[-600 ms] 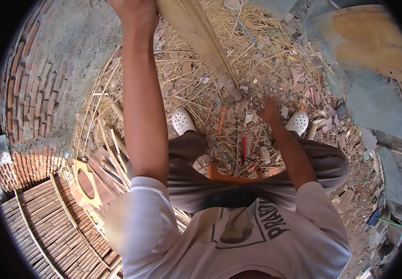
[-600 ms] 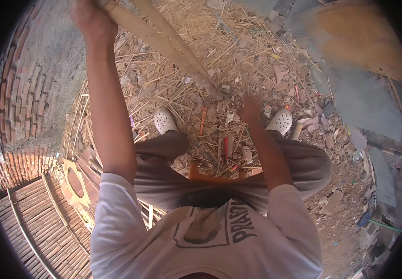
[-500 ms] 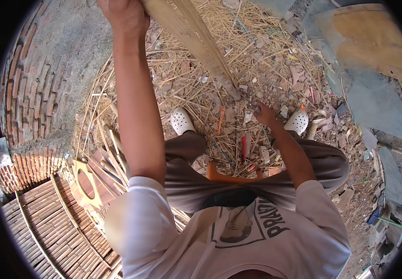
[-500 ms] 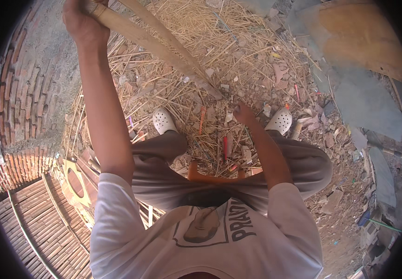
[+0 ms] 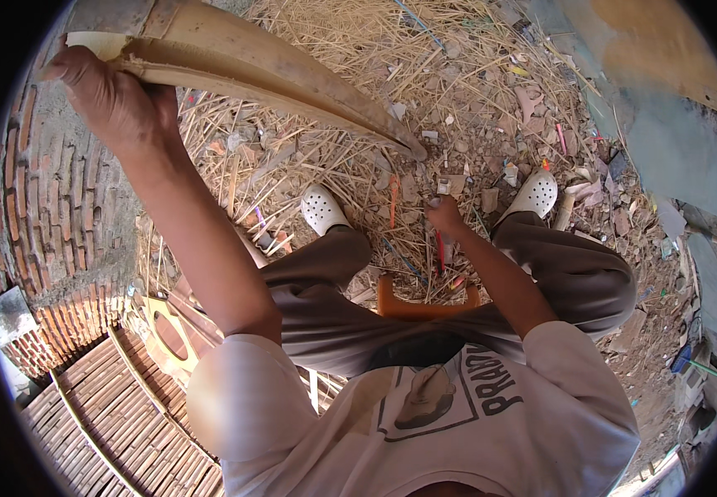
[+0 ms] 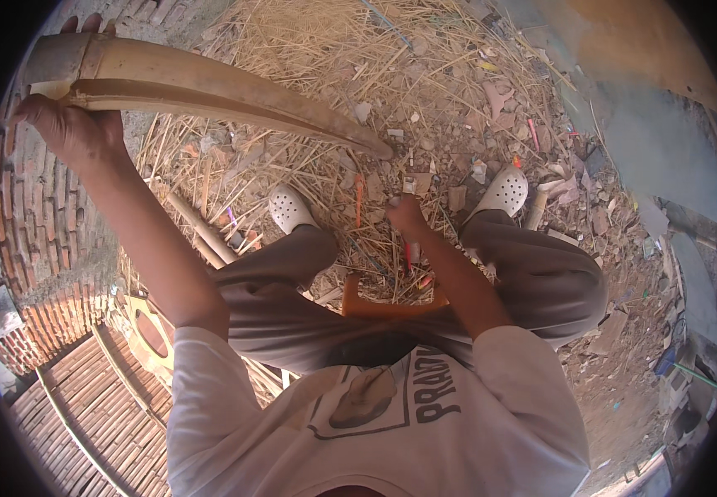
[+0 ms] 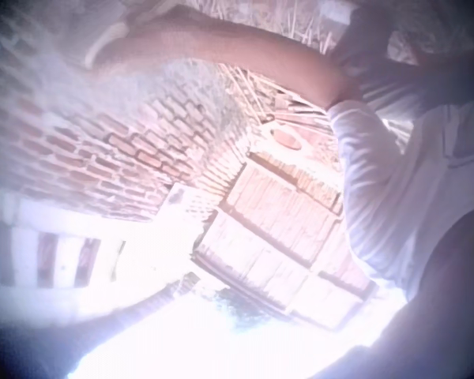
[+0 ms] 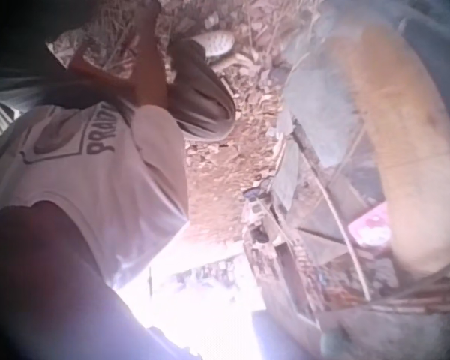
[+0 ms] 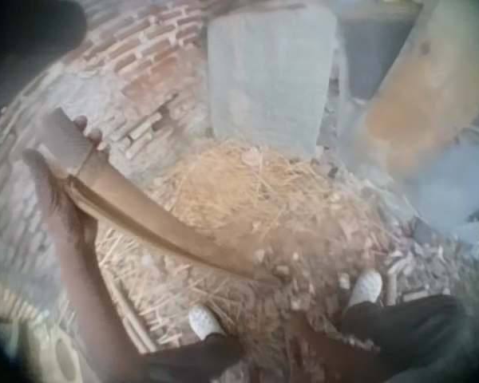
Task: The person sits on the ground and uses a machete and a wooden mallet to split bamboo poles into thin strips. They repeatedly position the bamboo, strike the machete with the mallet, and separate the resulting strips.
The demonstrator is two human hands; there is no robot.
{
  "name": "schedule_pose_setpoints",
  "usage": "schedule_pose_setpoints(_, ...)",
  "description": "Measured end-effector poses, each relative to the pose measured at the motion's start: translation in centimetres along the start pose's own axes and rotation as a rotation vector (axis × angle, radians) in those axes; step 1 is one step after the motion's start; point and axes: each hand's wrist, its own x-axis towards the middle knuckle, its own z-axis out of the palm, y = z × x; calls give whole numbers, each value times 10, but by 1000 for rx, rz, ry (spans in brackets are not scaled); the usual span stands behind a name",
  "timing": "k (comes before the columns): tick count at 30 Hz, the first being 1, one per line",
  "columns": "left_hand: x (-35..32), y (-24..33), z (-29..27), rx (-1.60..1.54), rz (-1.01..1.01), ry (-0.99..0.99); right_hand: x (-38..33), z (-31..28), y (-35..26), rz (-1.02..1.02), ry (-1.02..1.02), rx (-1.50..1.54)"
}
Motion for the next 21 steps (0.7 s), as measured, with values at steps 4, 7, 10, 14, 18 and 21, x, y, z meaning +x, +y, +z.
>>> schedule_pose_setpoints(4,-8,-1,-8,-23,-54,0,14,0,6,151,-212,276)
schedule_pose_setpoints(7,-4,-23,-48,-73,-104,47,9,9,-12,164,-337,458)
schedule_pose_setpoints(10,5,-50,-104,-210,-189,63,2,23,-23,186,-395,561)
schedule_pose_setpoints(14,2,-51,-98,-153,-164,184,4,29,-26,178,-373,522)
schedule_pose_setpoints(18,-9,-32,-104,-371,-186,26,-7,14,-37,246,-216,270)
schedule_pose_setpoints(21,-29,8,-52,-335,-111,33,-4,11,-15,251,-282,193)
